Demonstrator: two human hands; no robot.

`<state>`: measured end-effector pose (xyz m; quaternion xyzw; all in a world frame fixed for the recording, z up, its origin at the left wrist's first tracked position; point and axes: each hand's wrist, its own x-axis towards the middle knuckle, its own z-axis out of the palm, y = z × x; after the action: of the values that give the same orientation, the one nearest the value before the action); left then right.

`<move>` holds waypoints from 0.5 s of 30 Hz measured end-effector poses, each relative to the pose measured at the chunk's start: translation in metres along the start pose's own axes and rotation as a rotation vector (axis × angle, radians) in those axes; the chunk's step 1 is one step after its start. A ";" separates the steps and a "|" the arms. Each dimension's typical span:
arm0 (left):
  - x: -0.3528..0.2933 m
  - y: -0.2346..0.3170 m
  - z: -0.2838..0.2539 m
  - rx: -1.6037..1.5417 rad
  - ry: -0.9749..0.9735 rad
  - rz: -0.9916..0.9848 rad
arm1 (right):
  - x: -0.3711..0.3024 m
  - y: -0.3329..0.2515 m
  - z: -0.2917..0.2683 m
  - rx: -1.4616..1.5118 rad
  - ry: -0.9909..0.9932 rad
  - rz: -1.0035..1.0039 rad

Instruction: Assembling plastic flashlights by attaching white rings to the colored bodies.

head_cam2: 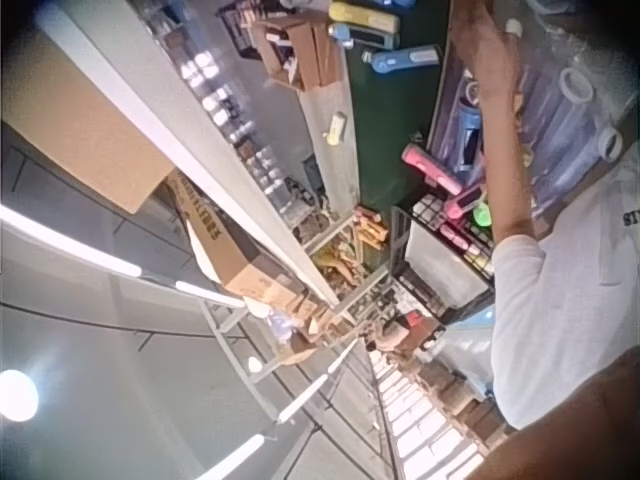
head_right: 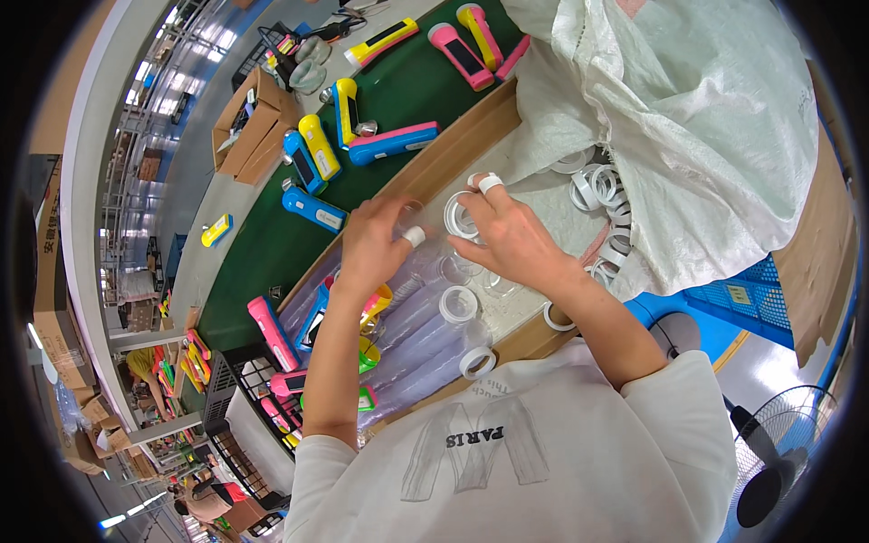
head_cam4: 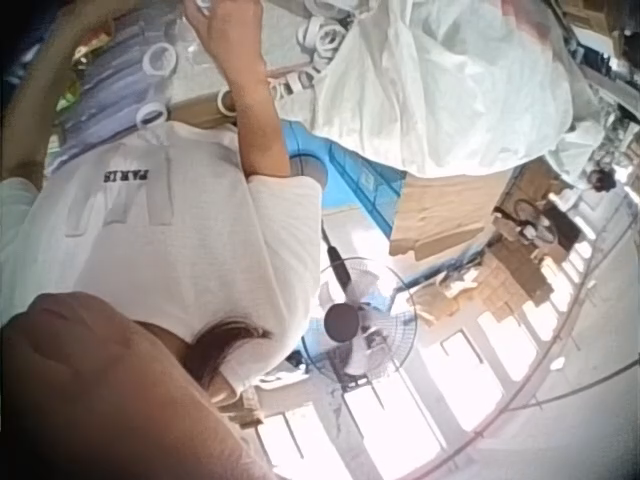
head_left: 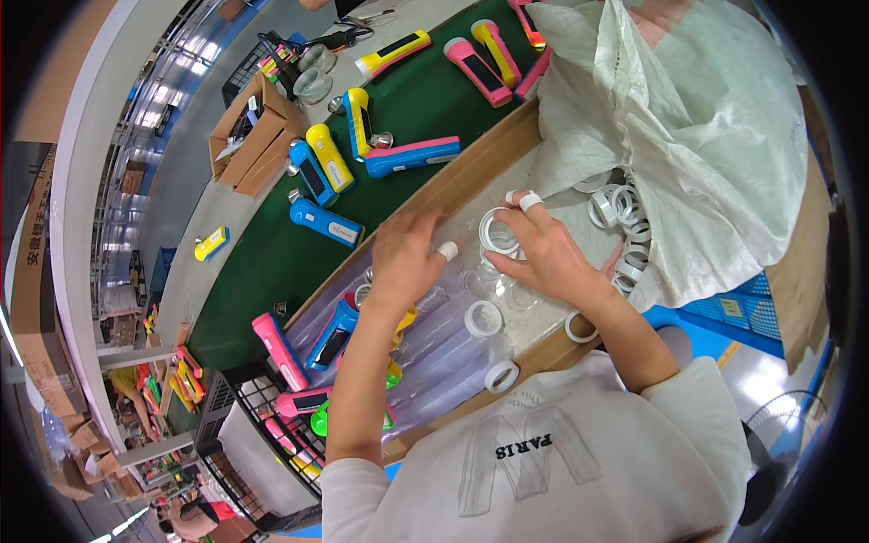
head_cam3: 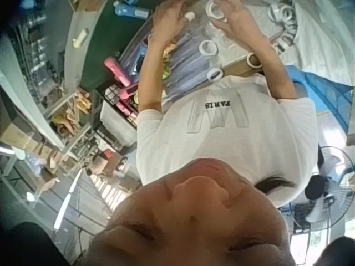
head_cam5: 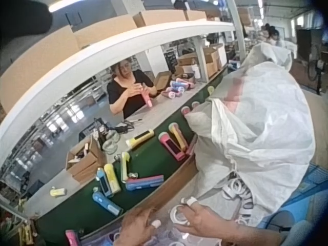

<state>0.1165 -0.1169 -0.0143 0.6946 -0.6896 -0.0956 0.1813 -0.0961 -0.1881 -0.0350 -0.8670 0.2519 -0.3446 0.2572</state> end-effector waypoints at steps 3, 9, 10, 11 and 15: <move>-0.002 0.027 -0.009 -0.723 0.081 -0.244 | 0.000 0.001 0.008 0.045 -0.040 0.038; 0.012 0.026 0.009 -0.416 0.131 -0.009 | 0.003 0.005 0.019 0.178 0.005 0.062; 0.021 0.018 0.005 -0.423 0.147 -0.006 | 0.004 0.007 0.020 0.219 0.034 0.048; 0.036 0.009 0.000 -0.349 0.194 -0.011 | 0.005 0.010 0.019 0.217 0.037 0.050; 0.110 -0.028 0.005 0.180 -0.237 -0.426 | 0.005 0.017 0.023 0.352 0.052 0.211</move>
<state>0.1443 -0.2267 -0.0164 0.8215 -0.5498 -0.1508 0.0123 -0.0803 -0.1979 -0.0579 -0.7682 0.2839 -0.3769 0.4327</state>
